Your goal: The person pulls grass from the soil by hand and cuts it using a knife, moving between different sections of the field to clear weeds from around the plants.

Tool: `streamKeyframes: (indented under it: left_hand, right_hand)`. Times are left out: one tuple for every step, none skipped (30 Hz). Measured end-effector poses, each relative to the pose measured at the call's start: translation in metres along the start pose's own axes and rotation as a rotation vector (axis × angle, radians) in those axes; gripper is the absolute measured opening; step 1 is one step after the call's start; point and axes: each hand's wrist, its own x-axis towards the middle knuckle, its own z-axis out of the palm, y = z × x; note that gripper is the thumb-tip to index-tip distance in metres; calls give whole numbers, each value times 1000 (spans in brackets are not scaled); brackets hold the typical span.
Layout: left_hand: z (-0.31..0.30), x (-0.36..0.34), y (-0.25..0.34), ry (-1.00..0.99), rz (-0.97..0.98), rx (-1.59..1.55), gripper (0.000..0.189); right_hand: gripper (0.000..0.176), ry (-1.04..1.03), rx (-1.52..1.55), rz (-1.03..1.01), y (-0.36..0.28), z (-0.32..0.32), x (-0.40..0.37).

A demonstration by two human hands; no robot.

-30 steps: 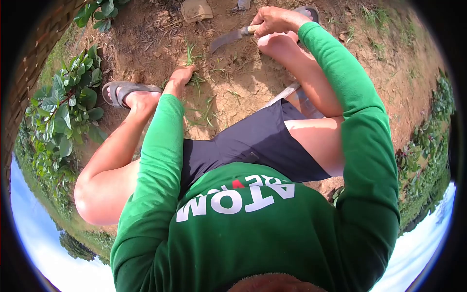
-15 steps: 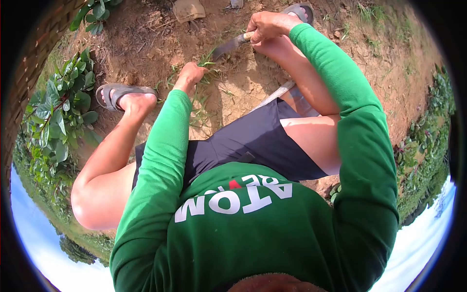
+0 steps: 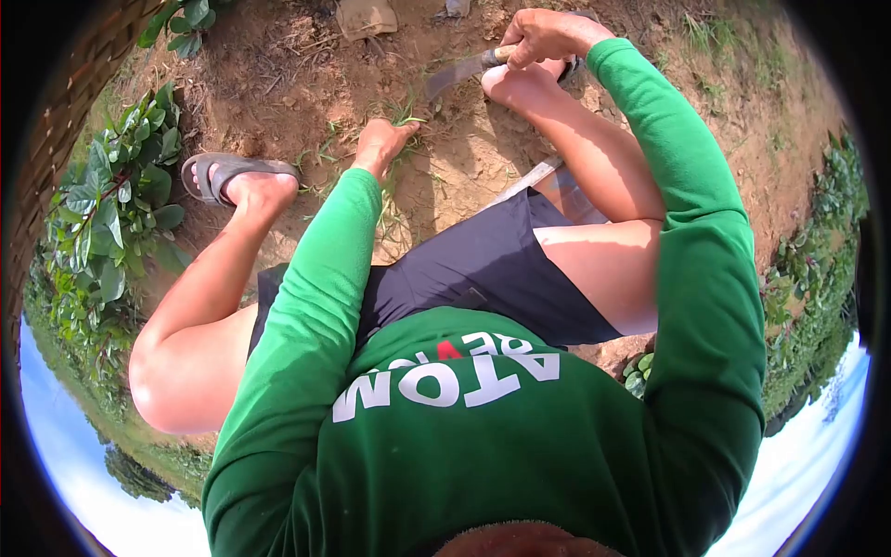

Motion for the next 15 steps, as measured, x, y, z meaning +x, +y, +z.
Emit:
streamKeyframes:
  left_hand:
    - [9, 2, -1, 35, 26, 4, 63]
    - [16, 5, 0, 70, 56, 8, 63]
    - [24, 16, -4, 53, 42, -13, 57]
    - [32, 34, -16, 29, 107, 44, 55]
    - [38, 55, -32, 7, 169, 101, 52]
    - [31, 47, -27, -17, 163, 46, 52]
    - [24, 39, -21, -40, 156, -9, 52]
    - [16, 30, -15, -63, 148, -63, 52]
    - [16, 22, -10, -59, 117, -239, 54]
    - [17, 22, -9, -53, 88, -416, 55]
    - [20, 33, -9, -5, 338, -178, 55]
    - [13, 9, 26, 94, 197, -58, 62]
    - [17, 0, 43, 175, 231, 9, 64]
    - [22, -4, 57, 253, 260, 76, 67]
    - [29, 0, 64, 230, 235, 79, 59]
  right_hand:
    - [37, 19, 1, 16, -12, -11, -18]
    - [32, 42, 3, 34, -22, -27, -40]
    - [33, 51, -54, -37, -24, -38, -51]
    - [36, 10, -20, 72, -30, -44, -59]
    - [37, 31, -72, 41, -27, -48, -64]
    - [37, 52, -127, 8, -21, -50, -69]
    - [36, 63, -91, 12, -20, -50, -74]
    - [35, 74, -52, 18, -19, -48, -81]
    - [34, 85, -14, 24, -16, -48, -87]
    - [37, 116, -50, -2, -3, -40, -84]
    - [40, 156, -94, -29, 15, -29, -76]
    - [43, 199, -142, -55, 25, -29, -72]
    - [44, 96, -124, -6, 13, -38, -77]
    - [46, 138, -114, 45, 12, -42, -83]
    - [46, 188, -70, 45, 14, -44, -87]
